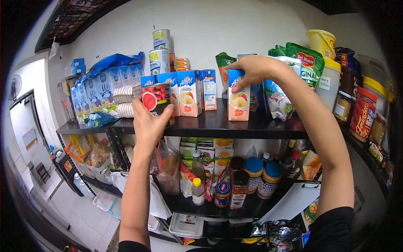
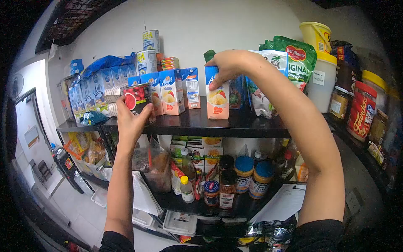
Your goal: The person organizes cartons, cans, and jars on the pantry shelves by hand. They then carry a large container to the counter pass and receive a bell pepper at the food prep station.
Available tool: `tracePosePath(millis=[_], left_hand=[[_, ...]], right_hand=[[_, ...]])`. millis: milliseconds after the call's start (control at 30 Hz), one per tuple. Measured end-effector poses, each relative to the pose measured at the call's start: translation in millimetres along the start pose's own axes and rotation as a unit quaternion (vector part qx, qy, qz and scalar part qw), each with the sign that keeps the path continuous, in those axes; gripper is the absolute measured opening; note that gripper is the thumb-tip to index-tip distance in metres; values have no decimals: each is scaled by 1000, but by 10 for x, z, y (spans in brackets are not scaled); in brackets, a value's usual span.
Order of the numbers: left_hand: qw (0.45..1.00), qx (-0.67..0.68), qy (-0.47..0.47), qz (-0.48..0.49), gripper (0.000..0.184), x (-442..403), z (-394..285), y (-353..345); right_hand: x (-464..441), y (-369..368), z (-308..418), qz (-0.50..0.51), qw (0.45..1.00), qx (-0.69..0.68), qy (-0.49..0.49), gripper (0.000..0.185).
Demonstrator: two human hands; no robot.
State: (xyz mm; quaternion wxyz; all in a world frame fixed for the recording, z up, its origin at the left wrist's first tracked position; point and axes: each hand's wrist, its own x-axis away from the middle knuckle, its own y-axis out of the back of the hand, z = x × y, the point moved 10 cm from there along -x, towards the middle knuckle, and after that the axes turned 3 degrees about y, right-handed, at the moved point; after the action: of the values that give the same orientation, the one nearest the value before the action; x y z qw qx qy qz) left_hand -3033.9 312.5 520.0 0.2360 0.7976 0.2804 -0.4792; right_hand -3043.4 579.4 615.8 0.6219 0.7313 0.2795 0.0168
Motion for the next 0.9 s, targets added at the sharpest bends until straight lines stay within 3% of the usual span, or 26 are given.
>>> tracePosePath(millis=[67,100,133,233,267,367,500,633,700,767,833,867,900], left_hand=[[1000,4,27,2,82,12,64,43],[1000,2,28,-1,82,11,103,40],[999,-4,-17,-31,86,12,74,65],[992,-37,-86,-80,94,53,-11,125],[990,-47,-95,-92,94,66,-19,135],[992,-52,-72,-85,94,68,90,127],[991,-60,-86,-80,95,58,175,91],[982,-134,-101,-91,98,89,124,62],[947,-255,-134,-143,97,138,-147,142],[955,-199,-179,-130,92,135,-389,134],[958,-141,-222,-114,87,116,-652,96],[956,-121,-256,-73,79,64,-818,-19],[951,-101,-289,-32,71,12,-978,-156]], right_hand=[[-49,13,119,3,999,34,5,81],[-66,189,297,-93,995,19,25,77],[-57,365,467,-188,981,4,47,72],[-244,372,752,-235,964,-109,63,62],[-334,293,826,-239,967,-61,71,55],[-439,-56,814,-206,977,-59,-7,62],[-497,-300,634,-226,972,-53,-29,67],[-359,-221,722,-280,957,-61,53,62],[-123,83,876,-337,930,-86,116,54],[-5,332,774,-308,942,-99,86,52],[238,626,605,-403,913,4,72,64],[285,713,573,-402,913,4,68,64],[203,638,406,-291,956,31,-33,72]])
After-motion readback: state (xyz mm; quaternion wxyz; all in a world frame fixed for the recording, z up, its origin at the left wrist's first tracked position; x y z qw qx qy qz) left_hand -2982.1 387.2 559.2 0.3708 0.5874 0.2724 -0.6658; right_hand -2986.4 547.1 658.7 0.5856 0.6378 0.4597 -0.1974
